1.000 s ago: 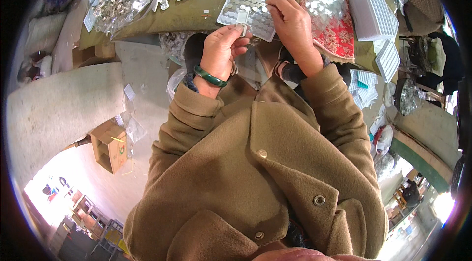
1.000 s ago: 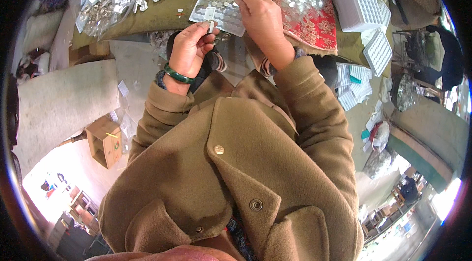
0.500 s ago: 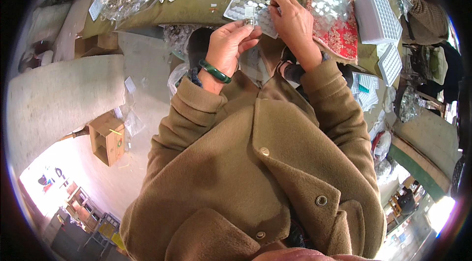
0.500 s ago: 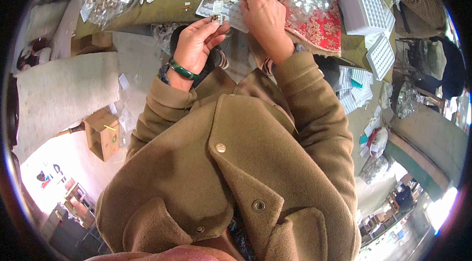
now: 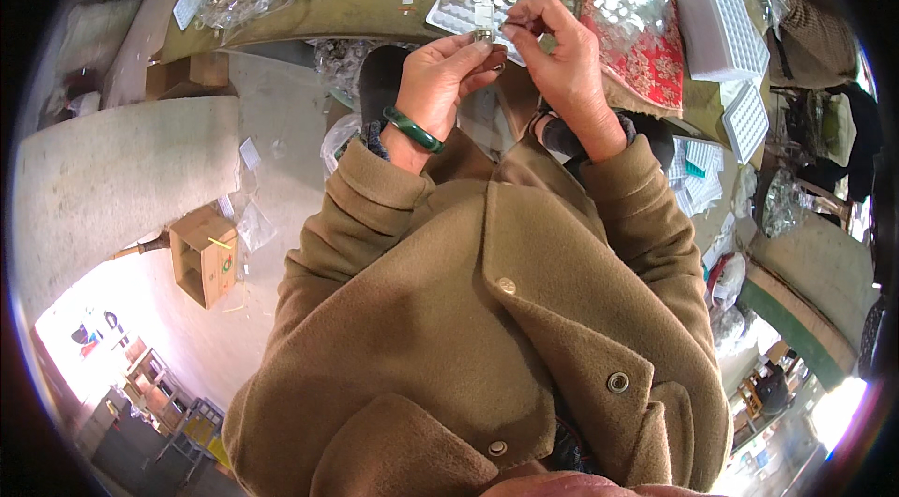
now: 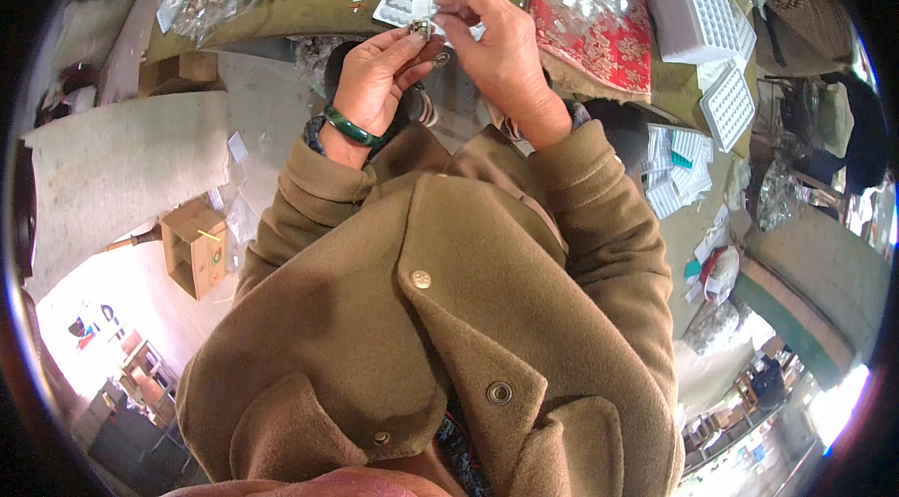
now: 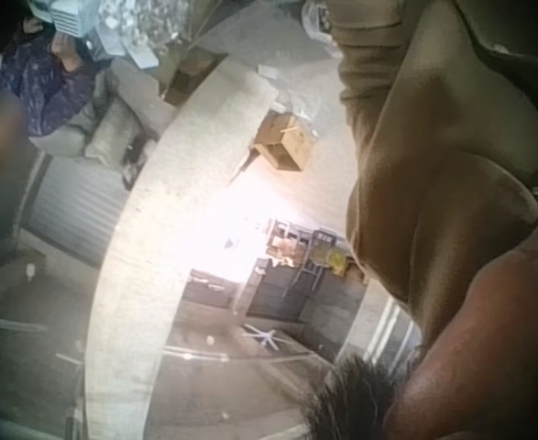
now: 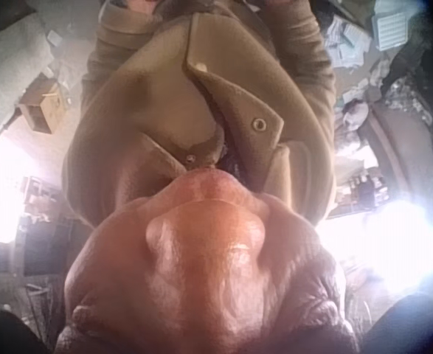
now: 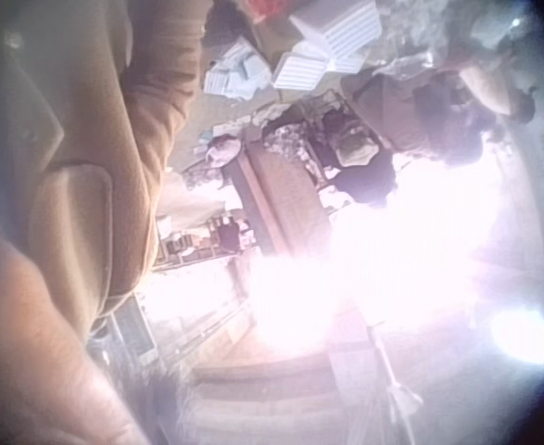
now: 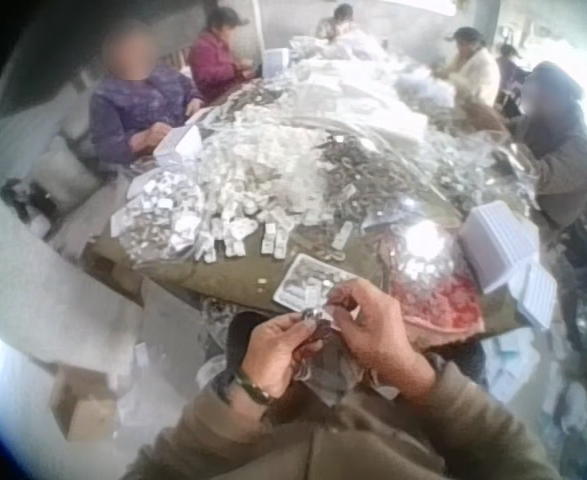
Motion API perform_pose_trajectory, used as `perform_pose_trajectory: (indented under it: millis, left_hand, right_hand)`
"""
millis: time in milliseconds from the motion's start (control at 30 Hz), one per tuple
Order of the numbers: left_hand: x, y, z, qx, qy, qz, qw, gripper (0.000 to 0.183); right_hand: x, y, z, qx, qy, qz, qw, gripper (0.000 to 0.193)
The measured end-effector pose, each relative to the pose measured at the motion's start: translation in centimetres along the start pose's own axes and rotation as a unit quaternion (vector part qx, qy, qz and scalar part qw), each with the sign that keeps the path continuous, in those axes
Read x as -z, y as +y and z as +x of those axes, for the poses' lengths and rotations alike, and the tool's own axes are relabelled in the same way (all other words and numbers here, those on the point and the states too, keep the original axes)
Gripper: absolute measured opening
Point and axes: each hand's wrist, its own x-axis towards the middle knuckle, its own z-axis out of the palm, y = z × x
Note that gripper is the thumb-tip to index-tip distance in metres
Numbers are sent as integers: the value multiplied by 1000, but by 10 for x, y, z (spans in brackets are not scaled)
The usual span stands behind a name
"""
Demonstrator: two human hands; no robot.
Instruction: The person repeatedly picks small white rectangular components and metallic pieces from a tray, places them into a small white housing, and uses a lighter to heat the assembly. The person then places the assembled unit on the table and repeats the process with new components.
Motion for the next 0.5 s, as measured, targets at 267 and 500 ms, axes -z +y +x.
perform_pose_trajectory:
  millis: [267, 500]
  left_hand:
    - [-5, -3, -6, -13, -22, 26, 999, 23]
    - [-10, -14, -9, -80, 7, 8, 997, 29]
  right_hand:
    - [-6, -4, -9, 165, 11, -172, 971, 15]
    - [-4, -3, -9, 186, 1, -151, 971, 15]
